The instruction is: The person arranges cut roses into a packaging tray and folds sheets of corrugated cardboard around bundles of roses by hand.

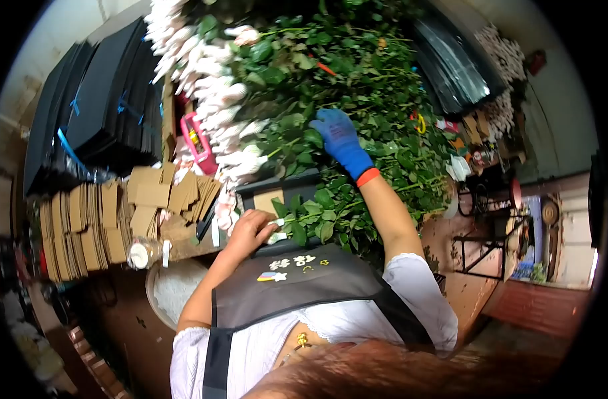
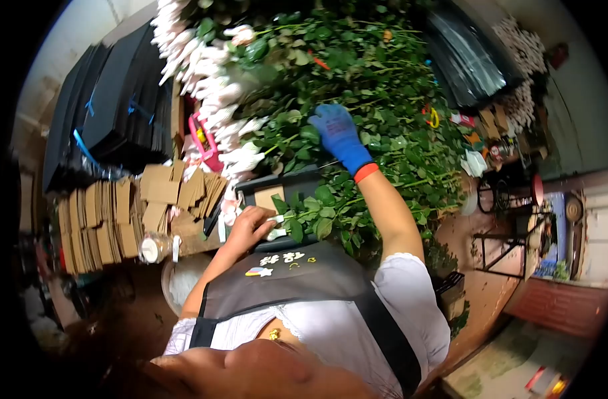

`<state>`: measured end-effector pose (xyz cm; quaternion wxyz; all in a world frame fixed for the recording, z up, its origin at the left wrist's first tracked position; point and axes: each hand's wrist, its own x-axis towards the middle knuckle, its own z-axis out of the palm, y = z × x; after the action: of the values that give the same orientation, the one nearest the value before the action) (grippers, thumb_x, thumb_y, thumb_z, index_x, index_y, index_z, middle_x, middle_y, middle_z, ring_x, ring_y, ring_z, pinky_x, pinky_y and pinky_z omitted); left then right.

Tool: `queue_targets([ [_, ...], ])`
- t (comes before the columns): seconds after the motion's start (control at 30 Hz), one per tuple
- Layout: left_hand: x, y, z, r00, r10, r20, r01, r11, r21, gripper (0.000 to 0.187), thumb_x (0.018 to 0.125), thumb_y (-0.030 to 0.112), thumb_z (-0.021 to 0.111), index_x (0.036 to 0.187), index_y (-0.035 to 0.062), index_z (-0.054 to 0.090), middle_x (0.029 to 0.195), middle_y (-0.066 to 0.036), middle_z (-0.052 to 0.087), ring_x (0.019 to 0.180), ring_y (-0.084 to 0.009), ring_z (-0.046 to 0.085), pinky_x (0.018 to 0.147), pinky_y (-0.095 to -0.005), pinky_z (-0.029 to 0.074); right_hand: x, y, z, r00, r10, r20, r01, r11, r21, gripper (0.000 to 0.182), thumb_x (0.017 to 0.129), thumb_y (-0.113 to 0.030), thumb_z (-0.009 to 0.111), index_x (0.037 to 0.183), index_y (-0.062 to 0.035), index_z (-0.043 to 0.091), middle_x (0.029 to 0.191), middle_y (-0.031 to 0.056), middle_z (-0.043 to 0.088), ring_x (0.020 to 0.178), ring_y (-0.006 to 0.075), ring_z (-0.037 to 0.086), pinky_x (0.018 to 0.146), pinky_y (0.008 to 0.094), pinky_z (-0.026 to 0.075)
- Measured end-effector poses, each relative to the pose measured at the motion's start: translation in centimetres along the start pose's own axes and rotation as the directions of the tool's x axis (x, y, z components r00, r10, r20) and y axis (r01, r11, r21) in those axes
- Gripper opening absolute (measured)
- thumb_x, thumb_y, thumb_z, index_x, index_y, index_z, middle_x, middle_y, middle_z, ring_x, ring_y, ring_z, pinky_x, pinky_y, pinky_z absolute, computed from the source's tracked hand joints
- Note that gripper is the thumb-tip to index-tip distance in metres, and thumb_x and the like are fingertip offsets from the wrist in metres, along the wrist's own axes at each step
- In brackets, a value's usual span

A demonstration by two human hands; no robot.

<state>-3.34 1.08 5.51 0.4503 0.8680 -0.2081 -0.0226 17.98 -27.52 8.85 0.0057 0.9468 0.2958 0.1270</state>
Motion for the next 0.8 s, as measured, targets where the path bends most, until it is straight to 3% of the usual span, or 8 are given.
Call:
queue_targets([
  [0.13, 0.0, 0.2, 0.0, 0.999, -0.042, 0.018, 0.042, 0.999, 0.012, 0.019, 0.085, 0.015, 0.074, 0.099, 0.0032, 0.07, 0.089, -0.012, 0.068, 0.087, -0.0308, 0.062, 0.077, -0.0391, 0.05, -0.8, 1.9, -3.8, 0.877, 0.17, -0.449, 0.001, 0.935, 0.356, 0.045, 0.068, 0.001, 0.067, 0.11, -0.0142, 0.067, 0.117, 0.0079, 0.067, 0.109, 0.0316, 0.061, 0.096, 0.044, 0.048],
  [0.3, 0.0, 0.9, 0.0, 0.995, -0.1, 0.026, 0.1, 0.995, 0.0, 0.018, 0.084, 0.013, 0.075, 0.098, 0.0031, 0.071, 0.089, -0.013, 0.067, 0.087, -0.031, 0.062, 0.077, -0.0394, 0.051, -1.4, 1.3, -10.1, 0.708, 0.103, -0.699, 0.164, 0.938, 0.304, 0.047, 0.071, 0.003, 0.061, 0.115, -0.015, 0.068, 0.112, 0.0065, 0.069, 0.102, 0.0315, 0.064, 0.088, 0.0418, 0.053],
  [0.4, -0.6, -1.1, 0.8, 0.99, -0.132, 0.056, 0.134, 0.991, -0.025, 0.016, 0.085, 0.013, 0.074, 0.094, 0.002, 0.069, 0.089, -0.014, 0.066, 0.088, -0.0316, 0.061, 0.075, -0.0399, 0.05, -2.9, -2.5, -10.8, 0.793, -0.187, -0.579, 0.387, 0.89, 0.242, 0.033, 0.085, -0.006, 0.056, 0.113, -0.0197, 0.067, 0.101, 0.0019, 0.068, 0.088, 0.0246, 0.067, 0.074, 0.0368, 0.055],
  [0.47, -1.0, -1.1, 1.7, 0.978, -0.21, -0.016, 0.207, 0.972, -0.108, 0.016, 0.084, 0.013, 0.075, 0.09, 0.0009, 0.067, 0.088, -0.014, 0.066, 0.088, -0.0319, 0.061, 0.074, -0.0405, 0.049, -4.8, -5.3, -11.8, 0.881, -0.364, -0.302, 0.417, 0.9, 0.129, 0.025, 0.09, -0.014, 0.057, 0.111, -0.0218, 0.067, 0.09, 0.0005, 0.065, 0.083, 0.019, 0.066, 0.07, 0.034, 0.055],
  [0.7, 0.6, -0.2, 0.1, 0.998, -0.054, 0.022, 0.056, 0.996, -0.064, 0.019, 0.085, 0.011, 0.075, 0.102, 0.0036, 0.069, 0.09, -0.01, 0.067, 0.086, -0.0264, 0.062, 0.077, -0.036, 0.051, -7.6, -1.0, -11.0, 0.95, -0.074, -0.303, 0.107, 0.99, 0.094, 0.026, 0.085, -0.011, 0.057, 0.107, -0.0223, 0.064, 0.082, 0.0023, 0.061, 0.079, 0.0237, 0.063, 0.066, 0.0396, 0.047],
  [0.73, 0.3, 0.3, -0.2, 0.997, -0.065, 0.033, 0.067, 0.995, -0.071, 0.019, 0.086, 0.011, 0.075, 0.103, 0.0035, 0.069, 0.09, -0.008, 0.067, 0.085, -0.0242, 0.063, 0.077, -0.0353, 0.051, -8.6, -1.5, -11.0, 0.964, -0.116, -0.239, 0.152, 0.978, 0.142, 0.026, 0.085, -0.011, 0.057, 0.107, -0.023, 0.064, 0.083, 0.0026, 0.061, 0.079, 0.0239, 0.063, 0.066, 0.0398, 0.048],
  [0.77, 0.0, 1.1, -0.3, 0.937, -0.327, 0.123, 0.348, 0.893, -0.284, 0.023, 0.087, 0.011, 0.076, 0.108, 0.0036, 0.069, 0.095, -0.005, 0.069, 0.085, -0.0143, 0.065, 0.078, -0.0302, 0.053, -9.5, -1.7, -10.9, 0.971, -0.156, -0.181, 0.19, 0.964, 0.187, 0.027, 0.085, -0.011, 0.057, 0.108, -0.0237, 0.064, 0.084, 0.0028, 0.061, 0.08, 0.0241, 0.063, 0.067, 0.04, 0.048],
  [0.8, -0.5, -0.9, 0.2, 0.95, -0.285, 0.127, 0.311, 0.899, -0.308, 0.038, 0.084, 0.009, 0.078, 0.12, 0.0052, 0.064, 0.101, -0.006, 0.068, 0.088, -0.0147, 0.065, 0.078, -0.03, 0.053, -10.2, -2.0, -10.9, 0.972, -0.201, -0.125, 0.226, 0.947, 0.228, 0.027, 0.085, -0.011, 0.057, 0.108, -0.0244, 0.064, 0.084, 0.003, 0.061, 0.081, 0.0242, 0.063, 0.068, 0.0402, 0.048],
])
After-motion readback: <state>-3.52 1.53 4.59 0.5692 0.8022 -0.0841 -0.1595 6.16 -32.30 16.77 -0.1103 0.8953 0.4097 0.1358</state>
